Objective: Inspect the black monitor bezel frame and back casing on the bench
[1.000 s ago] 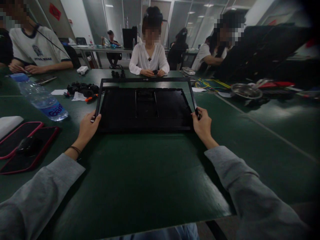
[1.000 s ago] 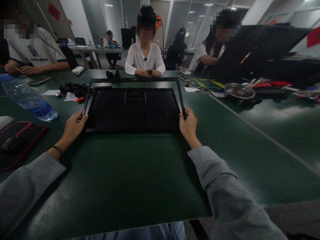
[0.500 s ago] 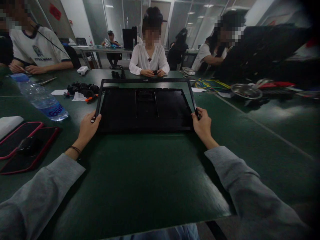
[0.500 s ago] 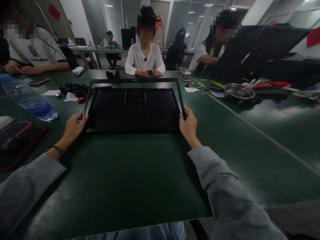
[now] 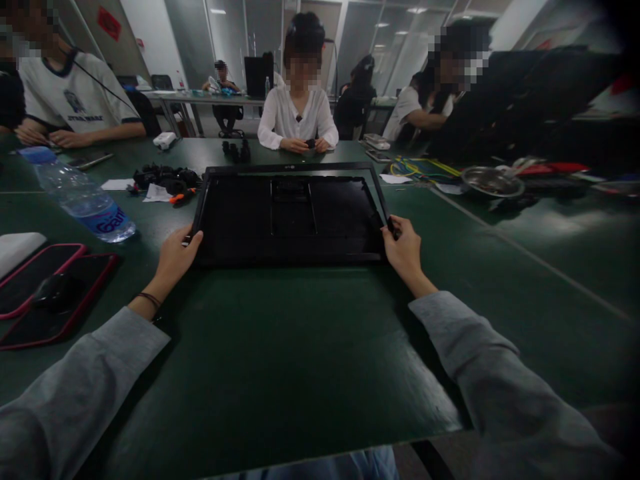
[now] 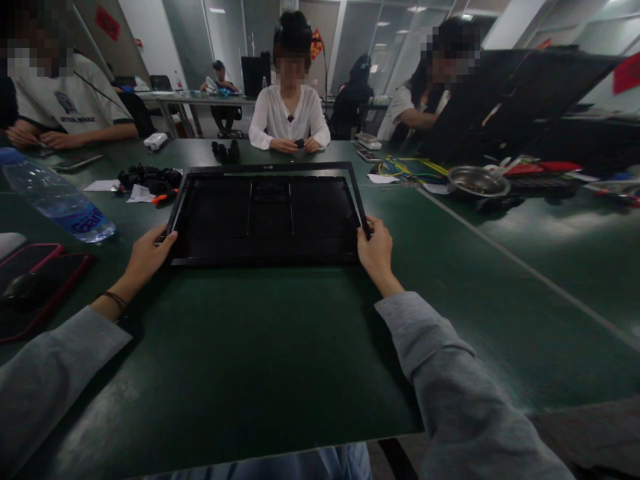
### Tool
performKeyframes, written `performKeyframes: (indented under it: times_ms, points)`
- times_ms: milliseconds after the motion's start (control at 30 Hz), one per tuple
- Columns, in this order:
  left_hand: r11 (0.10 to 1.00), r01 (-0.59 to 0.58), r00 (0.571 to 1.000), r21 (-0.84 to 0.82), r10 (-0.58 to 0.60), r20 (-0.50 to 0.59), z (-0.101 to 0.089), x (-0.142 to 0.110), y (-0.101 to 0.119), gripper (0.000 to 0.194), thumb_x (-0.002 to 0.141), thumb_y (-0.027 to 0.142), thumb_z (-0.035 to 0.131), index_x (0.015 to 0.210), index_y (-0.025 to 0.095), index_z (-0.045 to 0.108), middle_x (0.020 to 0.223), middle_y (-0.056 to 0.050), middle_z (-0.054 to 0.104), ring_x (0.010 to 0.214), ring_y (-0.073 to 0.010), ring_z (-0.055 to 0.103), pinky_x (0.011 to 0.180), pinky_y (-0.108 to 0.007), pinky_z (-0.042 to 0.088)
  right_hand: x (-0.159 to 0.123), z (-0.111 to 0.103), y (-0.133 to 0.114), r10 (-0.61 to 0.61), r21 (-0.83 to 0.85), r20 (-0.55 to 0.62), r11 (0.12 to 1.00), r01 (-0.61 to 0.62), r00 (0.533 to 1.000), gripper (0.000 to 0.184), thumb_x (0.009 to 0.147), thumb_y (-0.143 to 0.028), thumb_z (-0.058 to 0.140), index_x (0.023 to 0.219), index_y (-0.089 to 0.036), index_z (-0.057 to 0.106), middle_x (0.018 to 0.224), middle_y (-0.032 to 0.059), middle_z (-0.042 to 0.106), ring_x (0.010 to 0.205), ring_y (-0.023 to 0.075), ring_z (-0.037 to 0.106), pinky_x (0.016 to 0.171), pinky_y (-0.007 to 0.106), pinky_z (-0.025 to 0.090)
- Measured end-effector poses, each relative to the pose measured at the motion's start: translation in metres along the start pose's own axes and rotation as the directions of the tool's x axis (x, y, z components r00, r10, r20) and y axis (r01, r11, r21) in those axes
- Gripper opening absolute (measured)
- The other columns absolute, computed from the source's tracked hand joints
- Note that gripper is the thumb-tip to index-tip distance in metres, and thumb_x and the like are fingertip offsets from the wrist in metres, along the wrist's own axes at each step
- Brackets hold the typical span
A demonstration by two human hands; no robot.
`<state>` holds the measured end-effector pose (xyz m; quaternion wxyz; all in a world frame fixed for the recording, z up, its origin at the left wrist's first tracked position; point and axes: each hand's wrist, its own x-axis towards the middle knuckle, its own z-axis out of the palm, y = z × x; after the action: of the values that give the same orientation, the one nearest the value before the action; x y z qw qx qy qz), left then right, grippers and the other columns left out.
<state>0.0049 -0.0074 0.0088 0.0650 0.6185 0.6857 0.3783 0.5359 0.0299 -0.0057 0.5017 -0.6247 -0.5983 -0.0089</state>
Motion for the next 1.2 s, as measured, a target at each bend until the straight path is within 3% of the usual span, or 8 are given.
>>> performKeyframes:
  times_ms: [467, 700, 1200]
  points:
    - [0.999, -0.023, 0.993, 0.025, 0.026, -0.116, -0.001, 0.000, 0.002, 0.050, 0.093, 0.050, 0.050, 0.130, 0.019, 0.065, 0.114, -0.011, 0.065, 0.095, -0.0215, 0.063, 0.087, -0.038, 0.054, -0.001, -0.002, -0.005, -0.065, 0.017, -0.094, 0.998, 0.067, 0.993, 0.042, 0.087, -0.032, 0.057, 0.127, -0.018, 0.060, 0.117, 0.0129, 0.069, 0.106, 0.0257, 0.065, 0.098, 0.049, 0.052]
    - [1.000, -0.026, 0.994, 0.015, 0.027, -0.102, 0.001, 0.003, -0.007, 0.054, 0.093, 0.052, 0.050, 0.133, 0.019, 0.064, 0.117, -0.011, 0.065, 0.092, -0.0197, 0.063, 0.086, -0.036, 0.054, -0.001, -0.001, -0.002, -0.064, 0.011, -0.078, 0.998, 0.065, 0.995, 0.040, 0.088, -0.033, 0.057, 0.125, -0.019, 0.061, 0.117, 0.0125, 0.069, 0.107, 0.0261, 0.065, 0.098, 0.050, 0.052]
    - [1.000, -0.020, 0.997, 0.017, 0.022, -0.080, 0.000, 0.001, -0.001, 0.052, 0.093, 0.052, 0.049, 0.130, 0.020, 0.066, 0.115, -0.011, 0.065, 0.089, -0.0197, 0.063, 0.090, -0.038, 0.054, -0.001, -0.002, -0.004, -0.043, 0.017, -0.046, 0.999, 0.043, 0.998, 0.038, 0.085, -0.028, 0.057, 0.122, -0.019, 0.061, 0.108, 0.0119, 0.071, 0.102, 0.0262, 0.067, 0.097, 0.049, 0.052]
